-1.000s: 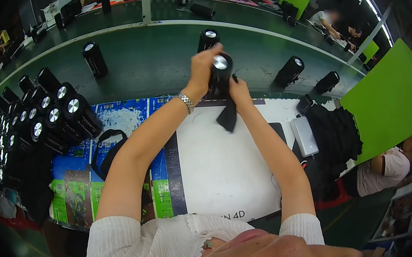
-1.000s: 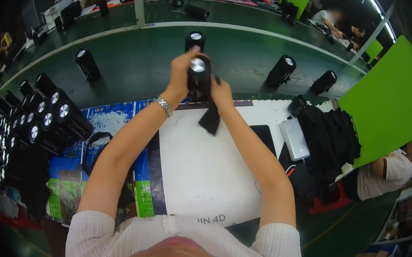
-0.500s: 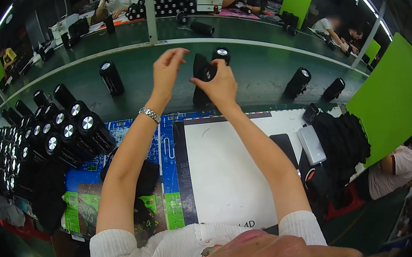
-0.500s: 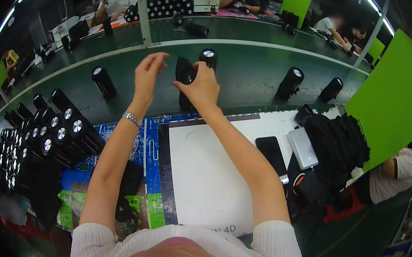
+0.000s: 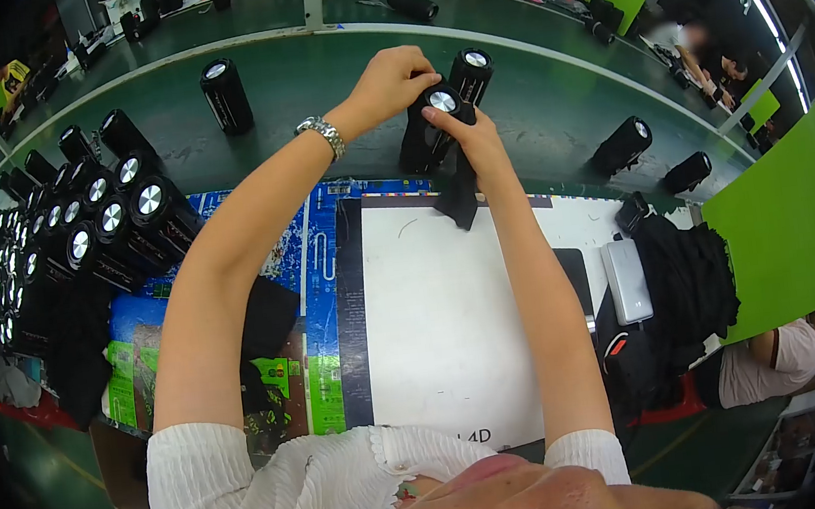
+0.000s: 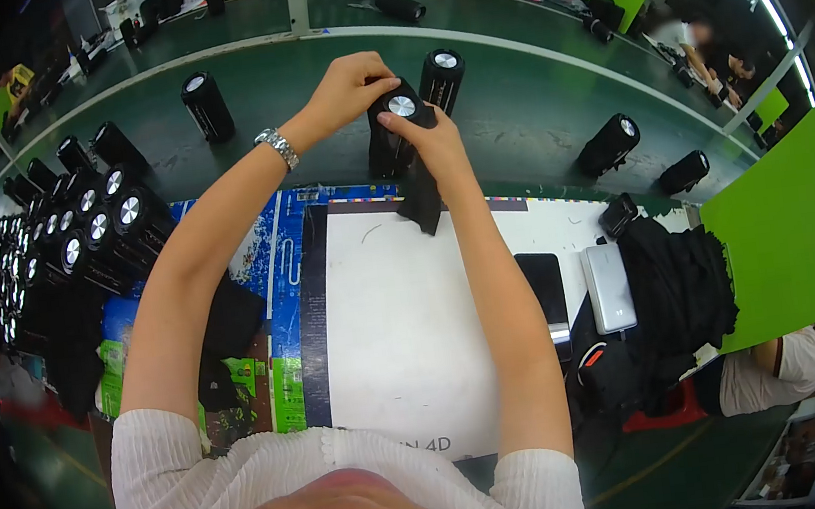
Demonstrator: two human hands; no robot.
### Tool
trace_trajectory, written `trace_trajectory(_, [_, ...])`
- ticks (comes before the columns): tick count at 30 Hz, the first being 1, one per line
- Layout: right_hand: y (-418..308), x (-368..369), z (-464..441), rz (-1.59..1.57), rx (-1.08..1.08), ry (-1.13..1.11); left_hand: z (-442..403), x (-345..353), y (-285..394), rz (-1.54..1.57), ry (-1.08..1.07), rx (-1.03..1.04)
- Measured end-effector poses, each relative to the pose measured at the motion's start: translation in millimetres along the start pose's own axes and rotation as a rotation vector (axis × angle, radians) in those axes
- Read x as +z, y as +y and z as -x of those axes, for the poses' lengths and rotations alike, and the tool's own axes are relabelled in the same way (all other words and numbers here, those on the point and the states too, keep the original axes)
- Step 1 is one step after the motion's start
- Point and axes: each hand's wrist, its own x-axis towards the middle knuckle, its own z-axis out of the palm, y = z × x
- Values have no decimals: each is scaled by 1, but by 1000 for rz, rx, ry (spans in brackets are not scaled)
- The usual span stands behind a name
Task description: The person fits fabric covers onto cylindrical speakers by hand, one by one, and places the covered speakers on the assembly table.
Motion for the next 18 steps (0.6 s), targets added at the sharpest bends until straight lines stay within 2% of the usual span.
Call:
trace_trajectory(1, [-1,-2,-1,-20,39,-21,-2,0,7,-68,27,93])
trace_trajectory(2, [4,-4,-8,-6,-11,32,0,-1,22,-37,68,137])
trace_trajectory(5, [5,-12,-17,11,-31,8,14,5,43,-81,73,278])
trace_trajectory(8, [3,-8,-8,252,-42,105,24,2,38,13,58,173])
trace_trajectory(11, [-4,-33,-5,76,27,-307,26,-6,37,39,75,112])
trace_trajectory(12, [-18,-52,-4,149,191,-316,27,-8,43,57,95,122])
trace_trajectory(14, [-20,-71,-10,41,127,-74,23,-7,40,172,113,75])
trace_trajectory(15, [-21,-73,-12,-61,69,13,18,-1,32,396,169,-68])
trace_trajectory(17, [-4,-57,-27,-37,26,218,6,24,19,851,261,-354])
trace_trajectory(18, [6,-48,-41,167,145,310,3,41,16,924,227,-482])
